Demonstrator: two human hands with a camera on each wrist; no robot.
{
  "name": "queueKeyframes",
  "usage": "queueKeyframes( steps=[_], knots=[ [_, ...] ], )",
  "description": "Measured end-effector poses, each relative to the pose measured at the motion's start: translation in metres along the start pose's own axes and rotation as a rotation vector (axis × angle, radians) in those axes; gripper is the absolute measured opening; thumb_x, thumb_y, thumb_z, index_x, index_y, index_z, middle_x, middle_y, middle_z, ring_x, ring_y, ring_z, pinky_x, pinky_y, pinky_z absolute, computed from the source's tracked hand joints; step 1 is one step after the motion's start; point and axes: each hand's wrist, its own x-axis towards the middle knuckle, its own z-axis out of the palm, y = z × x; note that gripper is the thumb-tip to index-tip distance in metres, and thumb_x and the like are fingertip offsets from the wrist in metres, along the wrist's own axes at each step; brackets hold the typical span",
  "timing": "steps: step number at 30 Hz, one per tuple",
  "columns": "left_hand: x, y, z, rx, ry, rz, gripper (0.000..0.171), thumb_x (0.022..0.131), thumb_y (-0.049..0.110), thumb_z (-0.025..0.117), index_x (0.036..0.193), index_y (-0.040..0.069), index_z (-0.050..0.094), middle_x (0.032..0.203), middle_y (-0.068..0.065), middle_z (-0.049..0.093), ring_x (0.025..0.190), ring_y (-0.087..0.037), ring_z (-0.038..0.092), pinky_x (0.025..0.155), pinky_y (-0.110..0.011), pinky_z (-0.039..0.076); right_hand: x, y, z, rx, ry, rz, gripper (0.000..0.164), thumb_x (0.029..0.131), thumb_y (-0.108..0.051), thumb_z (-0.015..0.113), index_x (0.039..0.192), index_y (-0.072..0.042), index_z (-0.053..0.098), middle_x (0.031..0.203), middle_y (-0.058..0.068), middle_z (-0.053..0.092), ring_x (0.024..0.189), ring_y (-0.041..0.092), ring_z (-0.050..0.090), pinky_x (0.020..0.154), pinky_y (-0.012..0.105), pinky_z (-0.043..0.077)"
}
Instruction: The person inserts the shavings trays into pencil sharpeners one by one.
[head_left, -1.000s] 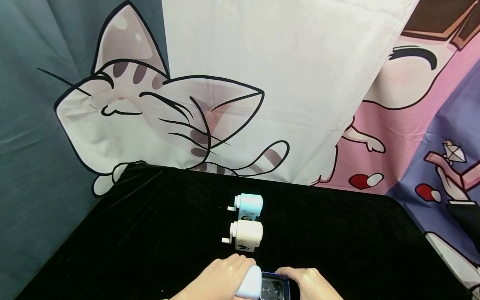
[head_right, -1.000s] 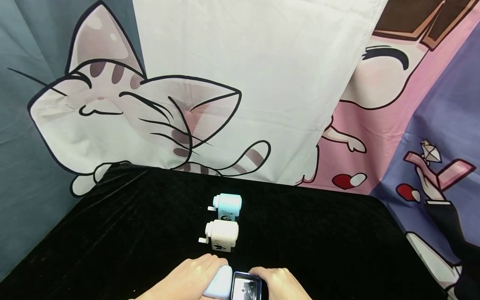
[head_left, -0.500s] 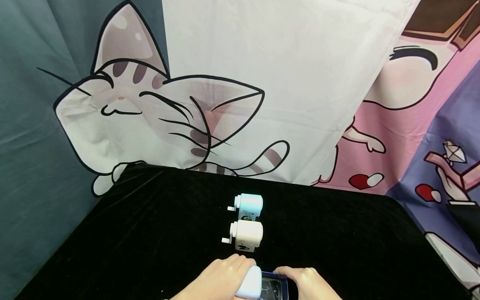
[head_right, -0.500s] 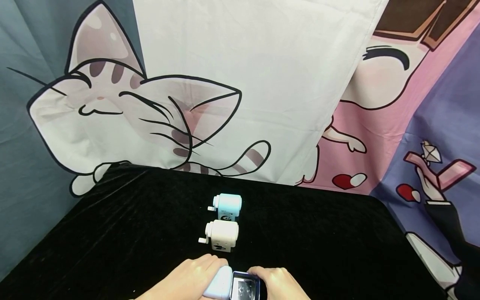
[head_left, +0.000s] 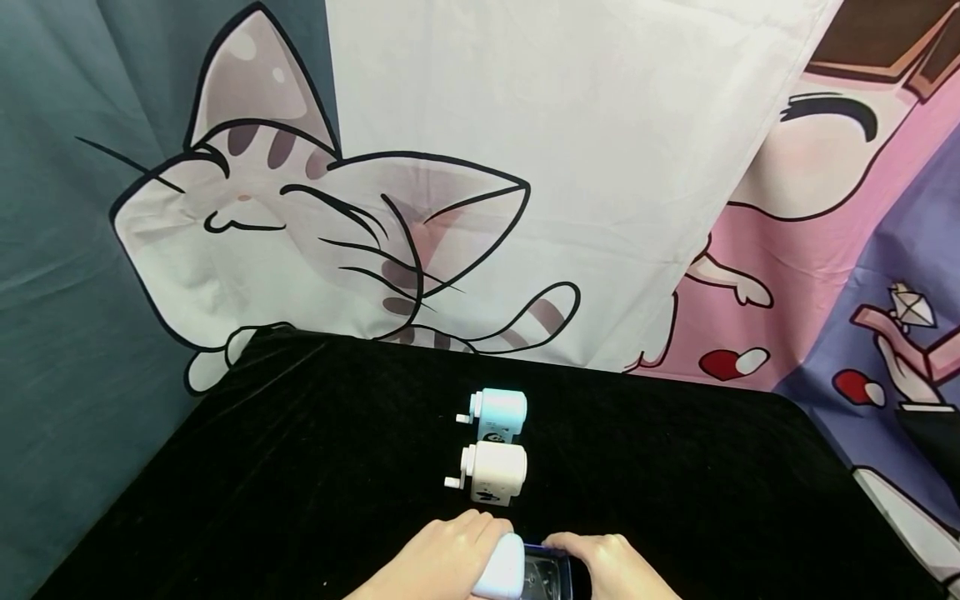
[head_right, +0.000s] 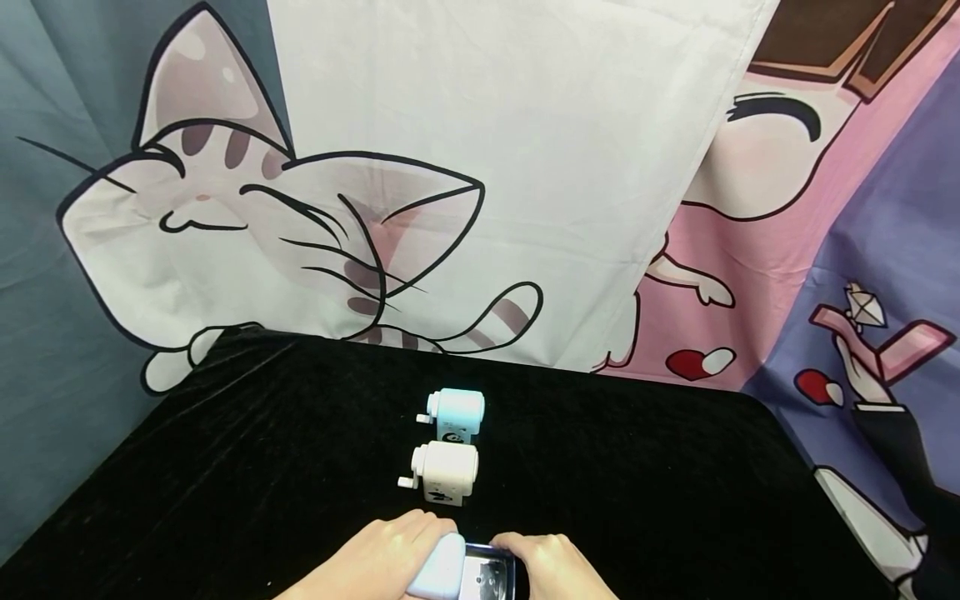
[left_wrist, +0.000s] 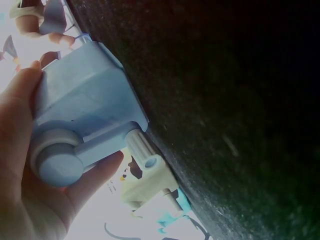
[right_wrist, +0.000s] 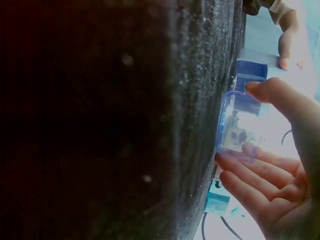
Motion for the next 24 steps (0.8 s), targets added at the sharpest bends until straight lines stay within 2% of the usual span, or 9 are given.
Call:
queueKeyframes(
  steps=[10, 18, 24],
  knots=[
    [0.0014, -0.0004, -0.001, -0.036, -0.044, -0.01, 0.061, 0.073, 0.055, 0.066, 0.114, 0.013, 0.048, 0.094, 0.006, 0.057, 0.083, 0.0, 0.05, 0.062, -0.012, 0.044, 0.002, -0.0002, 0.002, -0.057, 0.014, -0.041, 0.057, 0.075, -0.05, 0.067, 0.114, -0.01, 0.055, 0.101, 0.002, 0.065, 0.085, 0.004, 0.059, 0.068, 0.025, 0.052],
    [0.0008, 0.0001, -0.0002, -0.022, -0.032, -0.02, 0.058, 0.074, 0.055, 0.064, 0.111, 0.013, 0.049, 0.092, 0.006, 0.056, 0.081, 0.0, 0.049, 0.059, -0.011, 0.042, 0.0064, -0.0015, 0.006, -0.078, 0.017, -0.057, 0.057, 0.076, -0.051, 0.066, 0.113, -0.01, 0.055, 0.1, 0.001, 0.066, 0.084, 0.003, 0.059, 0.068, 0.024, 0.052],
    [0.0005, 0.0004, -0.0016, -0.044, -0.034, -0.03, 0.056, 0.076, 0.054, 0.063, 0.111, 0.013, 0.048, 0.091, 0.007, 0.055, 0.079, 0.0, 0.048, 0.059, -0.01, 0.042, 0.0074, -0.0029, 0.0066, -0.091, 0.023, -0.064, 0.057, 0.075, -0.051, 0.066, 0.113, -0.009, 0.055, 0.1, 0.001, 0.066, 0.084, 0.002, 0.059, 0.068, 0.024, 0.052]
  ],
)
